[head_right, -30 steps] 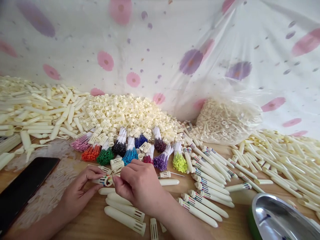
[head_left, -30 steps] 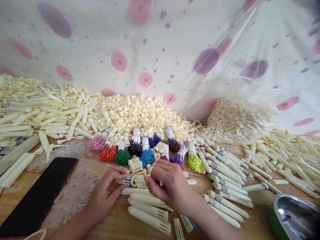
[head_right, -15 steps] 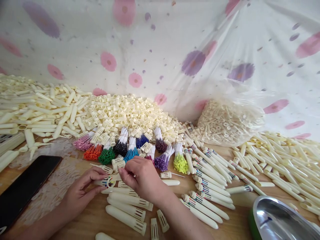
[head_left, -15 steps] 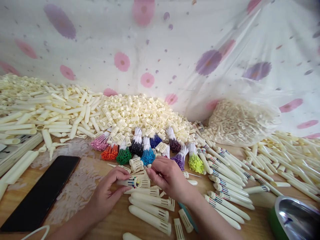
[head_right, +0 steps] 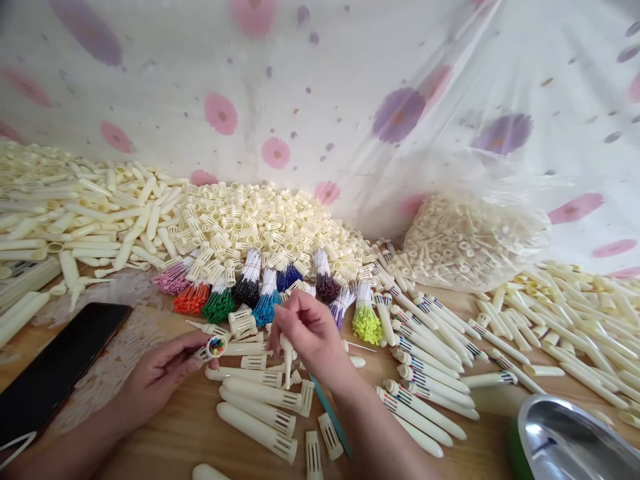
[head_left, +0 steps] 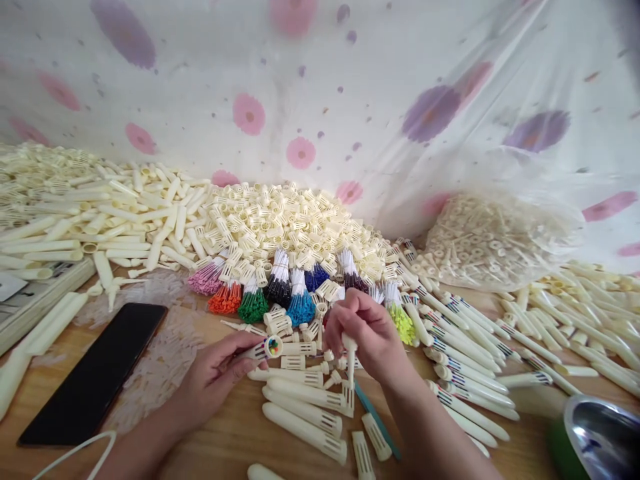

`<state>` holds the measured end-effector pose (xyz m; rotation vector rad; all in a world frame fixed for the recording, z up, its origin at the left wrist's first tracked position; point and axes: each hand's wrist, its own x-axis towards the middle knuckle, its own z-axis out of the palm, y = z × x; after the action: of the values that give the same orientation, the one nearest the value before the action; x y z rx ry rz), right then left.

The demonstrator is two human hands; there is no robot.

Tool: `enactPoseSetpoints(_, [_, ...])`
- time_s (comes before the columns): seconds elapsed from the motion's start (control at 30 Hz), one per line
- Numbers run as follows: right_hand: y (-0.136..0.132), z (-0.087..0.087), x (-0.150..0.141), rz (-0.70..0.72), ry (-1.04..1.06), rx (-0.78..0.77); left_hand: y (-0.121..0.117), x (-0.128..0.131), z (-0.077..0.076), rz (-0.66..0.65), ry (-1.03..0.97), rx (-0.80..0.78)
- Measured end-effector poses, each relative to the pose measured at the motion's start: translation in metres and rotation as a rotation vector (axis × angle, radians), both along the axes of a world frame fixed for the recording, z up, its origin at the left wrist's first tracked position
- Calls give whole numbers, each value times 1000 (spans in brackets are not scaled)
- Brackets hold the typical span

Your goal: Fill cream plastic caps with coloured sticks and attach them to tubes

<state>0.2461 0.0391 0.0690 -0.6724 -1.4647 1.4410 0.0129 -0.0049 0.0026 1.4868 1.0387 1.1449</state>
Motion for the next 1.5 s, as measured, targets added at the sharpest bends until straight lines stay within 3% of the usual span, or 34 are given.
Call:
enactPoseSetpoints(0.1, [-8, 3, -4, 152, -175, -17, -1, -2, -1, -64, 54, 7])
enactPoseSetpoints(0.2, [-12, 9, -5, 226, -435, 140, 0, -2, -2, -113, 92, -35])
enactPoseSetpoints(0.37, [-13, 12, -6, 170, -582, 314, 2, 1, 1, -126, 7, -132])
enactPoseSetpoints(0.53, [-17, 15, -9, 177, -693, 338, 2, 3, 2, -133, -23, -181])
enactPoseSetpoints(0.63, [-19, 15, -11, 162, -713, 255, 1, 3, 2, -134, 13, -214])
enactPoseSetpoints(0.77, [-19, 7, -16, 183, -623, -131, 2, 5, 0, -118, 31, -254])
enactPoseSetpoints(0.83, [-19, 5, -18, 174, -611, -190, 2, 6, 0, -109, 30, -266])
enactPoseSetpoints(1.03, [-23, 5, -22, -2, -823, 246, 2, 8, 1, -87, 68, -275])
enactPoseSetpoints(1.17, [-27, 2, -22, -78, -877, 428, 1, 9, 4, -51, 113, -244])
enactPoseSetpoints(1.3, [-28, 0, -21, -118, -904, 450, 2, 9, 7, -22, 156, -213])
enactPoseSetpoints(1.5, [-26, 4, -22, -90, -909, 365, 3, 11, 10, -41, 148, -216])
